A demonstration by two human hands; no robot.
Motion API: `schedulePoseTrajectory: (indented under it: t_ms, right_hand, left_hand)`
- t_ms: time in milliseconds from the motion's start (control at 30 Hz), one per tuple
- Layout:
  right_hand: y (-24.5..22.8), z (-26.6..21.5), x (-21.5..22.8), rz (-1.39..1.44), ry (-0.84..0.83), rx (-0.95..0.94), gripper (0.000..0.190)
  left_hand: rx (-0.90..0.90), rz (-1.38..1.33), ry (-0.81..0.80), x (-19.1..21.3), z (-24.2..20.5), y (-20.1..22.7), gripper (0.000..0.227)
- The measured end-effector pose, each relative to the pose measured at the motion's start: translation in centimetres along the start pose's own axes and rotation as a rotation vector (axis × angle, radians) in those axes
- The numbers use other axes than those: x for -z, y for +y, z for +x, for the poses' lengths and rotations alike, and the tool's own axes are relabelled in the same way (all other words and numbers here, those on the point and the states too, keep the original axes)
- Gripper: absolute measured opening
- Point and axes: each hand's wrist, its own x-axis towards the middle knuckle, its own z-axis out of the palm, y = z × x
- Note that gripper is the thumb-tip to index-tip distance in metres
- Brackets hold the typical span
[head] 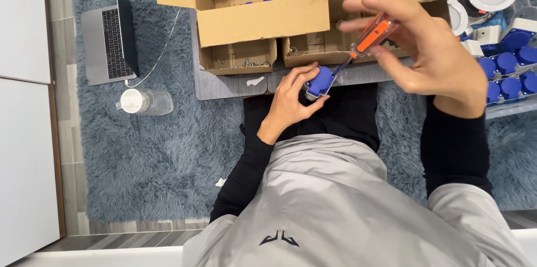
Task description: Assembling electrical socket components using a screwdriver
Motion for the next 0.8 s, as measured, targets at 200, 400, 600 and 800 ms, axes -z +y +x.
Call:
schedulePoseTrajectory:
  t_ms: [200,400,600,800]
  right_hand:
    - [0.0,-0.1,0.1,-0.291,0.104,0.076,0.058]
    - [3.3,-0.5,-0.7,-0.588,0.264,0.216,0.055]
    - [6.5,-0.8,-2.5,-0.741,0.438,0.276,0.075]
    - [7.3,-0.7,-2.9,-0.806,0.508,0.35,0.074]
  left_hand:
    - [0.008,0.009,0.0,-0.1,-0.1,-0.1,0.06]
    - [0.013,0.014,-0.002,0.0,0.0,0.1,0.06]
    - [0.006,0.012,0.004,-0.1,-0.1,0.0,0.06]
    - [0.012,0.005,0.004,0.0,-0.1,0.1,0.058]
